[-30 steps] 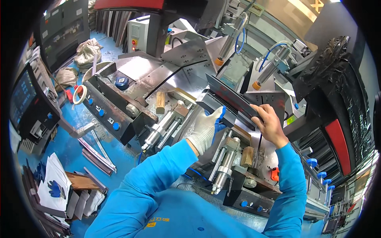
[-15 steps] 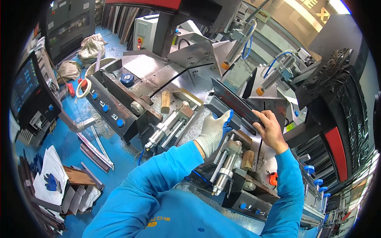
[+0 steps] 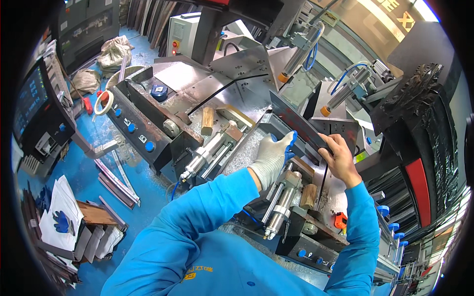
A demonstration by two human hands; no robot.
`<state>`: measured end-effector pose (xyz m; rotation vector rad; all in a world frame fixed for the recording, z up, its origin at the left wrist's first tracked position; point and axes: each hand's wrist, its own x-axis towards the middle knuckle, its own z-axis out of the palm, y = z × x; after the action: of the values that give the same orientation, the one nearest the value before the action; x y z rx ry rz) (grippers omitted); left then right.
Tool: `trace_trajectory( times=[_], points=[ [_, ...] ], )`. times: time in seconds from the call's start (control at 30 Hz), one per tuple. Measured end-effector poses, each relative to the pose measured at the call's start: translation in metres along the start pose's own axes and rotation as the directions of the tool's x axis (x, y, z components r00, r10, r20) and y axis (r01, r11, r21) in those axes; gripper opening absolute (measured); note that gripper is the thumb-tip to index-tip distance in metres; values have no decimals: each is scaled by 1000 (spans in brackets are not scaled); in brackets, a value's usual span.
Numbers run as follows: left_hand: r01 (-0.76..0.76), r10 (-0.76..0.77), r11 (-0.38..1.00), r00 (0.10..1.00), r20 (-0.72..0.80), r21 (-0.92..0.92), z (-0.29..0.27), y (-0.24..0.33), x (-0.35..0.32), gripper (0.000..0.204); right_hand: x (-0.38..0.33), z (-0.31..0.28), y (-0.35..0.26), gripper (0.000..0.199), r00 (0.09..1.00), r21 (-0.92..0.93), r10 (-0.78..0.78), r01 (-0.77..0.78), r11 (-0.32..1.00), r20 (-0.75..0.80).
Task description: Operating an industrial machine to process metal profiles, including loading material and measuring dimensions with a tape measure.
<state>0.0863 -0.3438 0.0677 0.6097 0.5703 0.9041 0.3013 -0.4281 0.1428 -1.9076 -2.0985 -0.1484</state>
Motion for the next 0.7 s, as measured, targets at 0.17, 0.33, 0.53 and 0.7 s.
trace_trajectory(
  times=[0.17,0.33,0.53,0.7],
  points=[
    [3,-2,1000,1000,-24,15,3,-1,5,29,5,-9,-2,43,998,5,36,-37,999,56],
    [-21,21,1000,1000,-20,-1,9,1,4,27,25,-10,-3,42,997,4,-21,21,1000,75],
    [-72,72,996,997,-9,-57,14,8,2,26,62,-10,-19,43,980,43,-34,26,999,197],
    [-78,78,997,997,-24,26,13,10,10,26,67,-7,-12,43,980,41,-57,50,998,189]
  ],
)
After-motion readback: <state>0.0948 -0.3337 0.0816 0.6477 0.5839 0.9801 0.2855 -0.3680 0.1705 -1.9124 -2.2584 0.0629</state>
